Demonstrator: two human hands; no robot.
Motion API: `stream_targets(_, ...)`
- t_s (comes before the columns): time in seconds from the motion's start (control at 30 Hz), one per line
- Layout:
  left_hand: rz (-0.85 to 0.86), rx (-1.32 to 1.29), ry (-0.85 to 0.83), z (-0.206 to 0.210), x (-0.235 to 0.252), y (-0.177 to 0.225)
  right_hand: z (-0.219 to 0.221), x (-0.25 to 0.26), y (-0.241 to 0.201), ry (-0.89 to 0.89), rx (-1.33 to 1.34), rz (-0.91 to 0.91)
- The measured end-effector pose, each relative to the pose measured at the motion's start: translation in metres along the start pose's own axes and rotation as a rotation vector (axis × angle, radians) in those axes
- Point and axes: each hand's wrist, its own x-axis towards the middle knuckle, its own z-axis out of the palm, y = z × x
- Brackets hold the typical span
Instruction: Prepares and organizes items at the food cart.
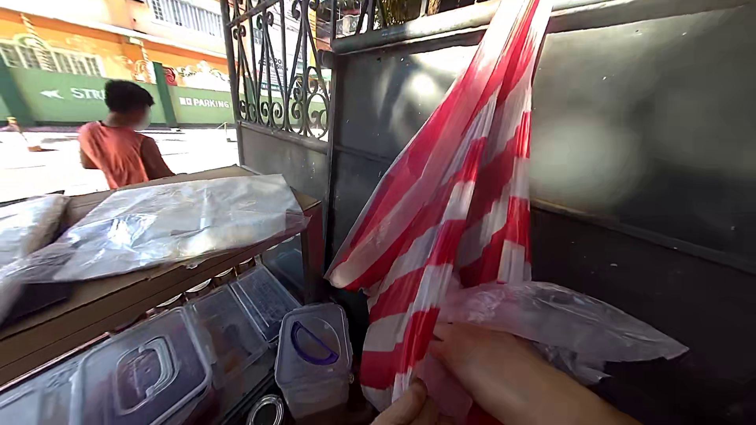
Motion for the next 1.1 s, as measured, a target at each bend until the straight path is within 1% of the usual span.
stream_targets(0.07,-0.066,0.056,0.028,0.002,0.001,-0.006,0.002,0.009,0.027,0.277,-0.093,0.024)
stream_targets(0.1,-0.088,0.051,0.041,0.002,0.003,-0.009,-0.005,0.013,0.045,0.357,-0.072,0.038)
stream_targets(0.13,-0.109,0.012,0.042,-0.001,0.004,-0.012,-0.015,0.014,0.060,0.367,0.014,0.067)
stream_targets(0.2,-0.177,-0.149,0.073,-0.010,0.010,-0.015,-0.031,0.012,0.084,0.329,0.231,0.125)
stream_targets(0.23,-0.229,-0.266,0.102,-0.015,0.014,-0.016,-0.036,0.011,0.090,0.297,0.327,0.145)
stream_targets(0.3,-0.360,-0.473,0.146,-0.025,0.026,-0.020,-0.040,0.010,0.092,0.233,0.399,0.156)
stream_targets(0.33,-0.415,-0.518,0.145,-0.027,0.033,-0.024,-0.041,0.010,0.089,0.218,0.407,0.150)
stream_targets(0.4,-0.474,-0.536,0.071,-0.024,0.043,-0.034,-0.035,0.010,0.079,0.262,0.395,0.074)
stream_targets(0.47,-0.460,-0.503,-0.009,-0.012,0.046,-0.039,-0.026,0.008,0.065,0.345,0.289,-0.029)
stream_targets(0.5,-0.459,-0.470,-0.034,-0.006,0.046,-0.039,-0.024,0.006,0.053,0.366,0.197,-0.048)
stream_targets(0.6,-0.485,-0.370,-0.049,0.003,0.042,-0.035,-0.037,-0.008,0.003,0.465,-0.110,-0.019)
stream_targets(0.67,-0.506,-0.344,0.008,0.011,0.037,-0.033,-0.050,-0.021,-0.029,0.531,-0.229,0.033)
stream_targets(0.7,-0.515,-0.350,0.053,0.015,0.034,-0.032,-0.051,-0.025,-0.040,0.551,-0.234,0.048)
stream_targets(0.73,-0.531,-0.371,0.105,0.017,0.033,-0.031,-0.049,-0.027,-0.045,0.533,-0.204,0.055)
stream_targets(0.77,-0.558,-0.426,0.136,0.015,0.033,-0.029,-0.045,-0.028,-0.046,0.446,-0.116,0.062)
stream_targets(0.83,-0.624,-0.586,0.163,0.004,0.031,-0.028,-0.037,-0.028,-0.042,0.179,0.053,0.133)
stream_targets(0.9,-0.661,-0.749,0.245,-0.003,0.029,-0.027,-0.040,-0.021,-0.035,-0.036,0.071,0.267)
stream_targets(0.97,-0.658,-0.831,0.345,-0.006,0.028,-0.022,-0.055,-0.011,-0.025,-0.213,0.045,0.375)
stream_targets(1.03,-0.619,-0.818,0.409,-0.005,0.032,-0.011,-0.065,-0.004,-0.019,-0.279,-0.024,0.398)
stream_targets(1.1,-0.557,-0.755,0.456,0.002,0.036,-0.006,-0.064,0.001,-0.011,-0.270,-0.001,0.285)
